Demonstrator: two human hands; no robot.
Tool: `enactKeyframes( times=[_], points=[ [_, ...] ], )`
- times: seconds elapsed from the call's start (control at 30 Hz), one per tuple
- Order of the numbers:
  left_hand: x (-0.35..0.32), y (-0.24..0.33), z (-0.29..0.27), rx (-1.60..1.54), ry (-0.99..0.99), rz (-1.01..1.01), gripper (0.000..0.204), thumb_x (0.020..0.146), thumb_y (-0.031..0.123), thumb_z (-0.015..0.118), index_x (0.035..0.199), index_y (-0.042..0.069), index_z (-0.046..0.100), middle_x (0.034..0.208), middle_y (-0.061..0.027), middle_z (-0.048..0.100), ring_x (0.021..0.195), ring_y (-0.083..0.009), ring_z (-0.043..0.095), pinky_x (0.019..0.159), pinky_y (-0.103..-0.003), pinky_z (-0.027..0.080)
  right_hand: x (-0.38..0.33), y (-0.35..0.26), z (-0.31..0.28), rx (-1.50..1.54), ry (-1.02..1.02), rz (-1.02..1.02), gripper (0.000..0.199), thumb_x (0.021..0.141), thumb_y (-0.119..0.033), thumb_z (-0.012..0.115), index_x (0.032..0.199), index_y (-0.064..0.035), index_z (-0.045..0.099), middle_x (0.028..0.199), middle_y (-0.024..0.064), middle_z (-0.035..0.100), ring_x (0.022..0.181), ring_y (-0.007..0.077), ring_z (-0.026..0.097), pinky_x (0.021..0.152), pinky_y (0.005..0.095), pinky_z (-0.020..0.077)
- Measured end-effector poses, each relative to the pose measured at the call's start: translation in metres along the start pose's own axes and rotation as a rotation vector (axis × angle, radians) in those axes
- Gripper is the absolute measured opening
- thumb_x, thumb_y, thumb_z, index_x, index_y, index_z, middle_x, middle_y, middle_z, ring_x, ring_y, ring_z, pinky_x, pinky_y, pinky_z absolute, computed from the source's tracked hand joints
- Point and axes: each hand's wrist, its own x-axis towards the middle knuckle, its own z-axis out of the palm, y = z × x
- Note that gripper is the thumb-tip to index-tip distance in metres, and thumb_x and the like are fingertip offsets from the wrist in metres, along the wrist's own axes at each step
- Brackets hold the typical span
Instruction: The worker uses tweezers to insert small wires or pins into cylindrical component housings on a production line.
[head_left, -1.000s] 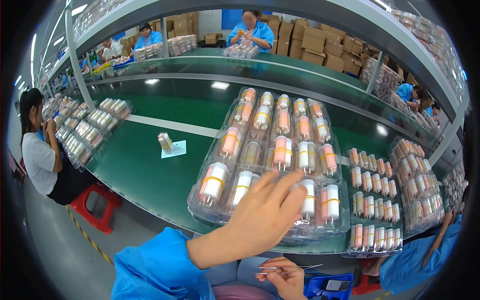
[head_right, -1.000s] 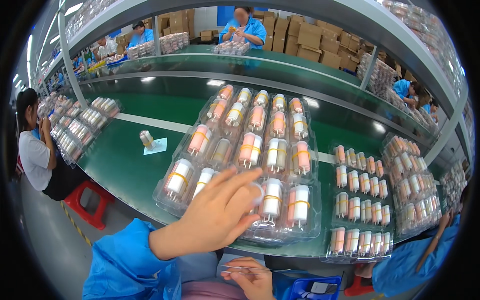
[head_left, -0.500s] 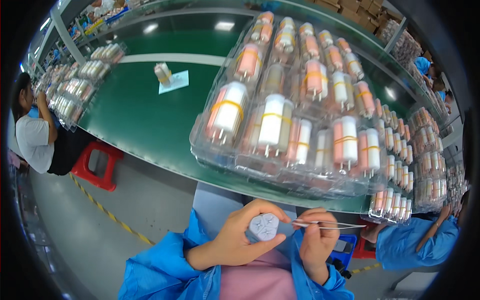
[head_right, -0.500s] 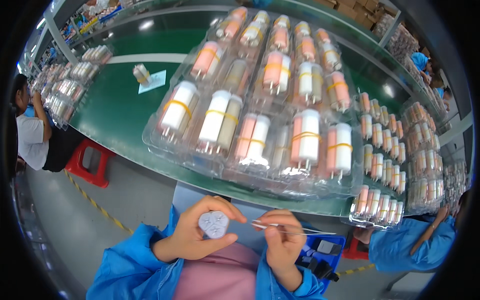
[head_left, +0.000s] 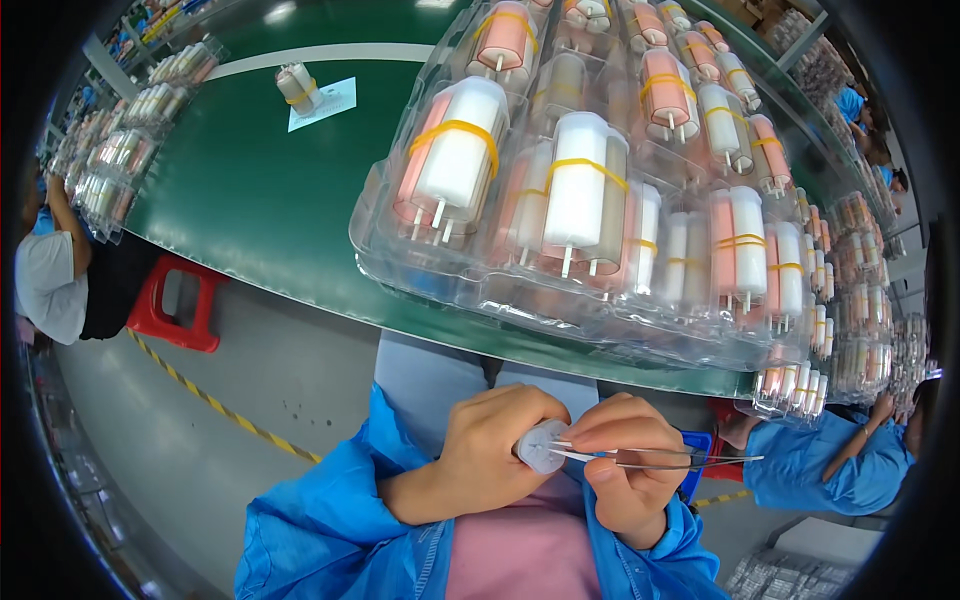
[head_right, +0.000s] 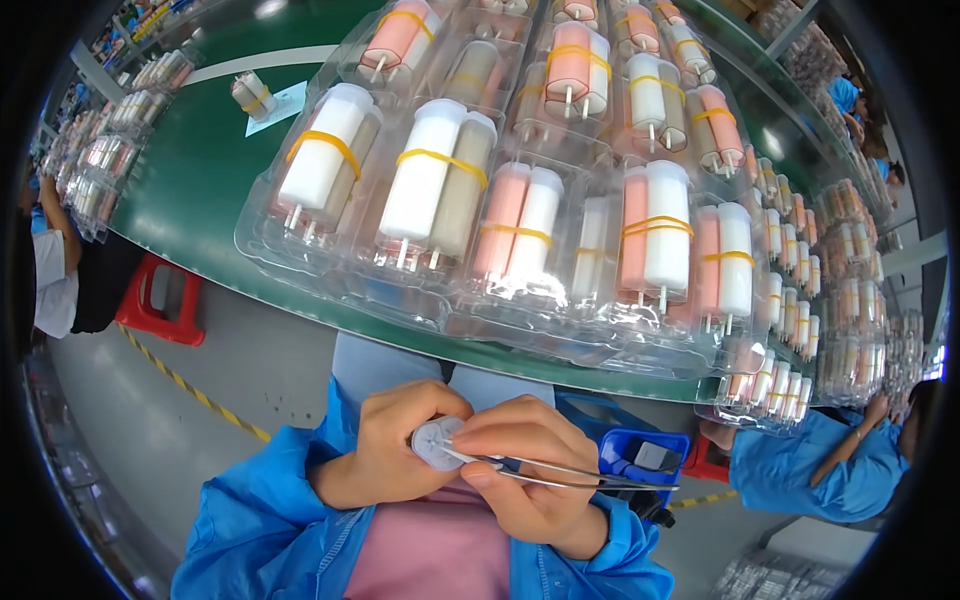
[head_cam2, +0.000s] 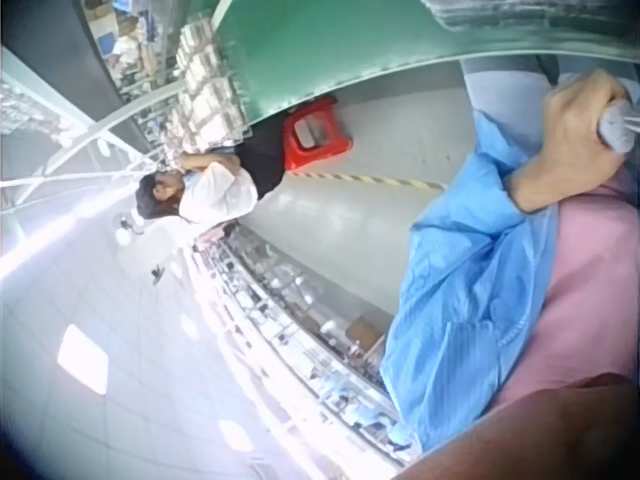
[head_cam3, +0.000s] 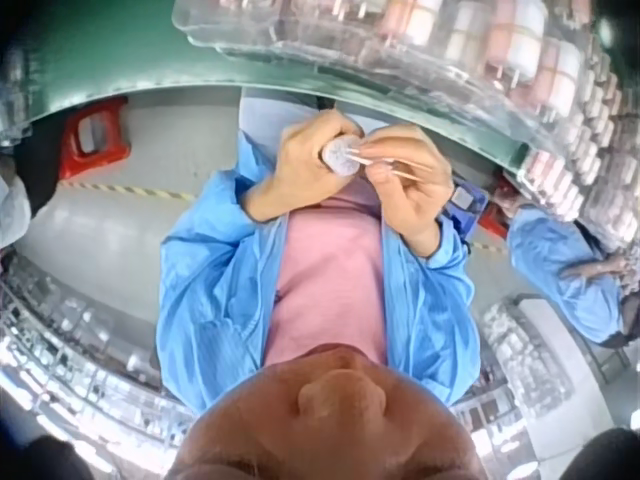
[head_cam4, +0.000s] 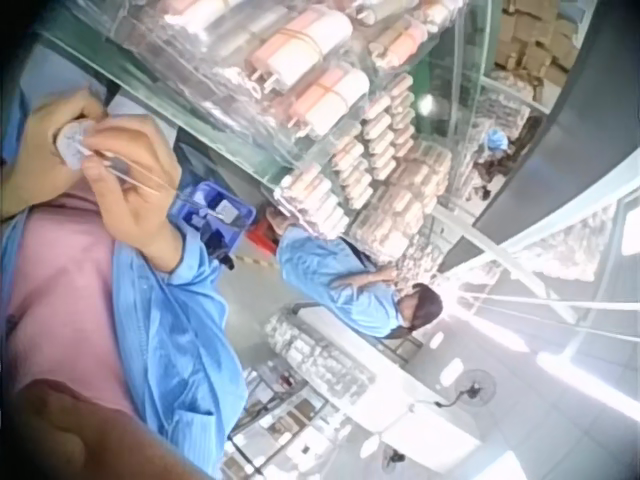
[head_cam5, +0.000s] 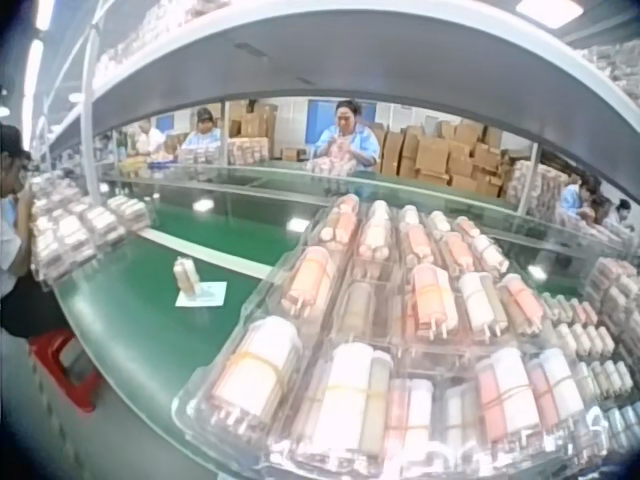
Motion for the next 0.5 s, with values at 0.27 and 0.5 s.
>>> enactKeyframes(
  times=[0.27, 0.5],
  points=[
    [0.0034, -0.0073, 0.0046, 0.060, 0.063, 0.104, 0.018, 0.065, 0.007, 0.073, 0.075, 0.005, 0.058, 0.069, -0.0080, 0.060, 0.060, -0.0257, 0.060, 0.053, -0.033, 0.046, -0.0055, 0.0012, 0.0009, -0.027, -0.008, -0.002, 0.019, 0.077, -0.005, 0.073, 0.093, 0.0026, 0.066, 0.088, 0.0153, 0.067, 0.072, 0.0247, 0.063, 0.063, 0.0311, 0.0498],
    [0.0027, -0.0078, 0.0057, 0.145, 0.091, 0.133, 0.018, 0.064, 0.006, 0.071, 0.074, 0.006, 0.056, 0.067, -0.0065, 0.059, 0.057, -0.0243, 0.059, 0.051, -0.032, 0.044, -0.0033, 0.0013, 0.0009, -0.070, -0.032, -0.023, 0.019, 0.076, -0.004, 0.073, 0.092, 0.0023, 0.065, 0.088, 0.0154, 0.066, 0.071, 0.0253, 0.063, 0.062, 0.0312, 0.0497]
  ],
)
